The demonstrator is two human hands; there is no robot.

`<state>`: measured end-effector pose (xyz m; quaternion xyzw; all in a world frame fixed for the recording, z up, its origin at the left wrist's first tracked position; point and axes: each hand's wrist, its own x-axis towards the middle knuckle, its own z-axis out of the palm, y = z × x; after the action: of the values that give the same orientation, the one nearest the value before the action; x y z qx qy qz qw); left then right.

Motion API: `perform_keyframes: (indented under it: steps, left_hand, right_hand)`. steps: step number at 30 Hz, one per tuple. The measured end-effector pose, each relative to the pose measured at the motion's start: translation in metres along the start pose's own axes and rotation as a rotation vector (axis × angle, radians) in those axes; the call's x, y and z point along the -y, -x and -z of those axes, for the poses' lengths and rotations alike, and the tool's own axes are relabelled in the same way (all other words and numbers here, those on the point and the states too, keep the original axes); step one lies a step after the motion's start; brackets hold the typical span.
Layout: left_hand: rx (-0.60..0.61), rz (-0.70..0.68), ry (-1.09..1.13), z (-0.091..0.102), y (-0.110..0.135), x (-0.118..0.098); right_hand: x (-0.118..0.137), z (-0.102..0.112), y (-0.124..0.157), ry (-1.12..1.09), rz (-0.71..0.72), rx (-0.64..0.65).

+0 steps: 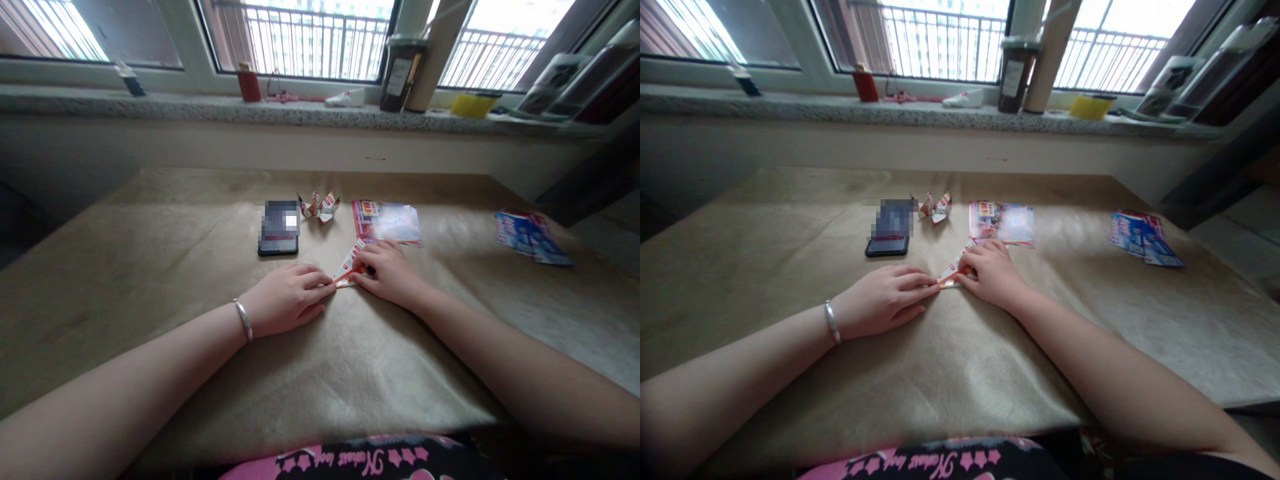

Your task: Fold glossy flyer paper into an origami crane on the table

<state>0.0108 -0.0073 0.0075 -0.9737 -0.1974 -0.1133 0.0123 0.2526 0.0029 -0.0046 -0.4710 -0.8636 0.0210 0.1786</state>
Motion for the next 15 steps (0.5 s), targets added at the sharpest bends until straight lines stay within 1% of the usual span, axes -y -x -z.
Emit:
perform_keyframes:
  steps: [5, 11, 15]
  left_hand:
    - [-0.032, 0.008, 0.019, -0.0008, -0.0002, -0.0005]
    - [-0.007, 0.009, -0.028, 0.0003, -0.0024, -0.0032]
    - [-0.017, 0.005, -0.027, 0.0014, -0.0035, -0.0040]
  right_hand:
    - [-0.0025, -0.0033, -0.0019, -0.009, -0.015, -0.009]
    - [-0.0015, -0.0035, -0.0038, 0.001, -0.024, -0.011]
    - [-0.0011, -0.0037, -0.0028, 0.021, -0.013, -0.019]
